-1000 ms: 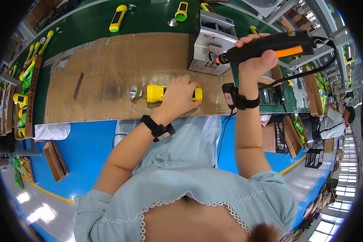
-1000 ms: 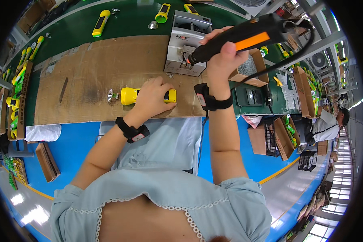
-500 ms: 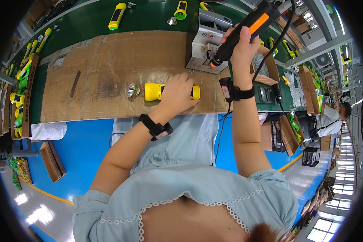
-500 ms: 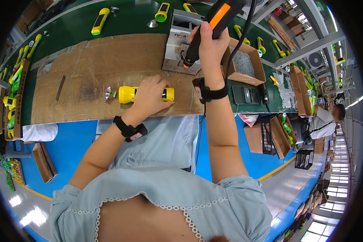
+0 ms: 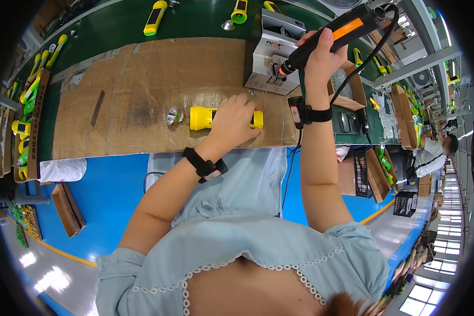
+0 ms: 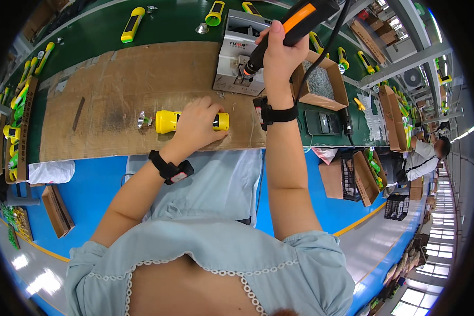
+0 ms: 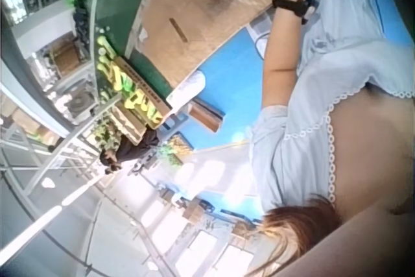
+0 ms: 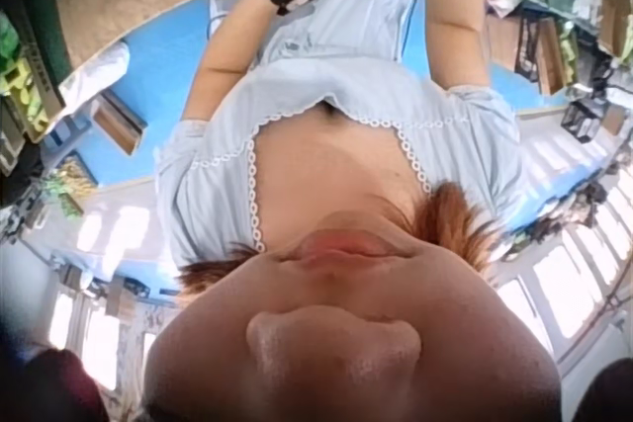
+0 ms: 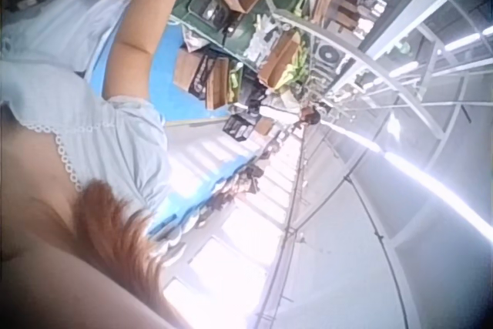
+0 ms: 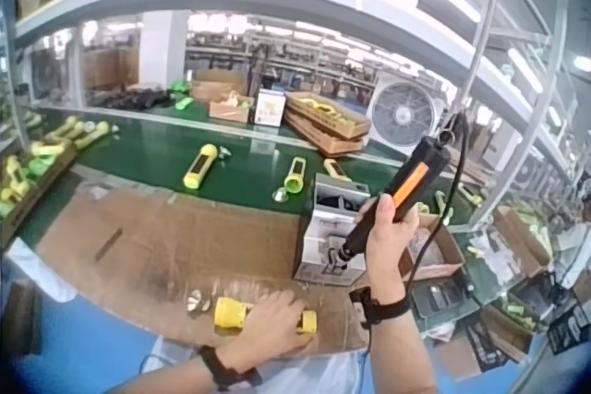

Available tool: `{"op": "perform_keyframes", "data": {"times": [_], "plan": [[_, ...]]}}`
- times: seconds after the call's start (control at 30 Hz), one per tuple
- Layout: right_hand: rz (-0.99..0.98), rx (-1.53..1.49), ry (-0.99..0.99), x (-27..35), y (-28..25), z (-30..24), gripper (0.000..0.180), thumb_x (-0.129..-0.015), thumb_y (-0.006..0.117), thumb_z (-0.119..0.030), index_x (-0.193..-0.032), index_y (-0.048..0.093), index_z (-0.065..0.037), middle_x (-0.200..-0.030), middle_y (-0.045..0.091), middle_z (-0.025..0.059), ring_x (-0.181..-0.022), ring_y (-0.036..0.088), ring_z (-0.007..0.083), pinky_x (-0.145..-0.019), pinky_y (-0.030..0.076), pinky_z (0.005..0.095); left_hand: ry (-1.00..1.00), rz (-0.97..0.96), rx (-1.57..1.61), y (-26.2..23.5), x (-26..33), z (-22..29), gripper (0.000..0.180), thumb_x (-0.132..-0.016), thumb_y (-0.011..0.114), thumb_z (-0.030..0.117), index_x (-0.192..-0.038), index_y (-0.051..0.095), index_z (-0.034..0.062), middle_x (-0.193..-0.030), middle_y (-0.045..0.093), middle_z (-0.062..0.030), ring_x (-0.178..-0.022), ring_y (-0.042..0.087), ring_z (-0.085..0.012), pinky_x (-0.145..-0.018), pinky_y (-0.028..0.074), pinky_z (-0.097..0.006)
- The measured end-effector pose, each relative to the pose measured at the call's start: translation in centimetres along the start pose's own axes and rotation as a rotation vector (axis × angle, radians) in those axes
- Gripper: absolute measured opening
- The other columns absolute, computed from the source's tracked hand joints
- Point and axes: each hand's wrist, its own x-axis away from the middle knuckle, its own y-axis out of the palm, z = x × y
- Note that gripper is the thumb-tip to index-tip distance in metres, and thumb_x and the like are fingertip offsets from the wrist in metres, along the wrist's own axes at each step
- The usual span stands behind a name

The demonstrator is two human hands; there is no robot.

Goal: Using an electric screwdriver and testing equipment to assemble solar-powered flashlights on a production line.

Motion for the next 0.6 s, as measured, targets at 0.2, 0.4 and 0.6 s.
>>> {"op": "perform_keyframes", "data": {"times": [0.2,0.4,0.6], "plan": [[-0.094,-0.052,0.131,1.1,-0.7,-1.2,0.043,-0.089,0.054,-0.041,-0.089,0.048,0.001,-0.064,0.056,0.0130,-0.051,0.057,0.0217,-0.046,0.047,0.0302,-0.012,-0.041,-0.003,-0.4,-0.1,0.3,0.041,-0.059,0.078,0.029,-0.093,0.064,0.0115,-0.087,0.052,-0.0078,-0.089,0.053,-0.0271,-0.076,0.043,-0.038],[-0.035,-0.250,0.182,5.8,-1.2,-3.7,0.049,-0.083,0.062,-0.045,-0.094,0.048,0.001,-0.067,0.058,0.0125,-0.055,0.058,0.0184,-0.051,0.049,0.0280,-0.025,-0.061,-0.005,-0.2,-0.3,0.3,0.042,-0.059,0.078,0.030,-0.094,0.064,0.0116,-0.090,0.053,-0.0077,-0.090,0.053,-0.0271,-0.077,0.043,-0.039],[-0.063,-0.116,0.195,6.6,-1.2,-3.7,0.067,-0.080,0.057,-0.059,-0.104,0.047,0.003,-0.068,0.057,0.0142,-0.055,0.058,0.0204,-0.052,0.050,0.0300,-0.030,-0.071,-0.016,-0.2,-0.3,0.2,0.041,-0.060,0.078,0.031,-0.094,0.064,0.0122,-0.090,0.052,-0.0076,-0.090,0.054,-0.0271,-0.077,0.043,-0.039]]}}
